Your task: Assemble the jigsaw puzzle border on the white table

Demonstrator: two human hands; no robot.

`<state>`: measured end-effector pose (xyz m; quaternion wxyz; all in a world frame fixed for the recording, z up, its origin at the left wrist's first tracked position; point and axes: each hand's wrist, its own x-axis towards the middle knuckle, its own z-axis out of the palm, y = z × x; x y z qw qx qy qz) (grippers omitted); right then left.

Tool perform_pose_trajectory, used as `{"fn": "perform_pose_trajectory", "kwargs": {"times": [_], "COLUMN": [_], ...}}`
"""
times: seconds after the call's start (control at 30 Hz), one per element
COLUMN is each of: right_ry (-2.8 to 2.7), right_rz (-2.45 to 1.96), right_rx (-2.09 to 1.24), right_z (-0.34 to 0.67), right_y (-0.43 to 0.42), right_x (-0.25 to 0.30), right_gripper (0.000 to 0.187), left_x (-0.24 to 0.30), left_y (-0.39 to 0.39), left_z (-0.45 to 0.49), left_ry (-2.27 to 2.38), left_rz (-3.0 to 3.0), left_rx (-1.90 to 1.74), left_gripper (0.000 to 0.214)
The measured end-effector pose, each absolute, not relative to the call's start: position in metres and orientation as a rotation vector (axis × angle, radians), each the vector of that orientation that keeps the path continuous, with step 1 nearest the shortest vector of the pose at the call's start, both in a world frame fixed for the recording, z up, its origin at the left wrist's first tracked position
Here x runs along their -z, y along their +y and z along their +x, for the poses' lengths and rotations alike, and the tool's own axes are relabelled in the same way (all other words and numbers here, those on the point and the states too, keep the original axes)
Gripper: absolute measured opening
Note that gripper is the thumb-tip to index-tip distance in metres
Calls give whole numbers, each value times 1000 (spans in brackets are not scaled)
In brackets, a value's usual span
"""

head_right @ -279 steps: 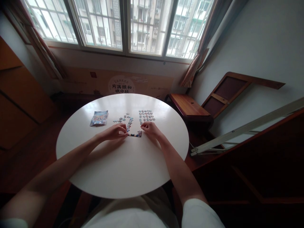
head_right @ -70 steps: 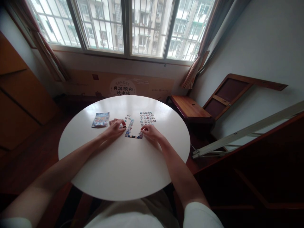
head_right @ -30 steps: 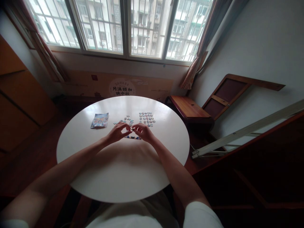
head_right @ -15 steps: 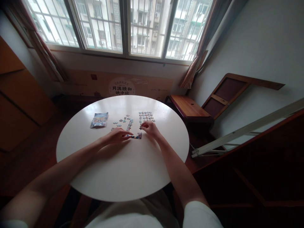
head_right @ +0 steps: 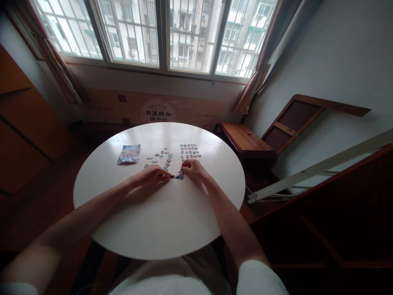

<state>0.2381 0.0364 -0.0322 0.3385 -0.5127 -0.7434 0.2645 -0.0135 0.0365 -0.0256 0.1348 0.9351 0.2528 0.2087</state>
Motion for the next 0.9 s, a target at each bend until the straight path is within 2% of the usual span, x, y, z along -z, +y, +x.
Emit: {"fn": "perform_pose_trajectory", "kwargs": {"times": [0.9], "right_ry": [-2028], "right_rz": [-1412], "right_rx": [-527], "right_z": [235], "right_y": [32], "right_x": [30], "right_gripper": [12], "left_x": [17], "left_y": [32], "left_z": [-14], "left_ry": [731], "left_rz": [2687], "left_rx": [-552], "left_gripper": [30]}}
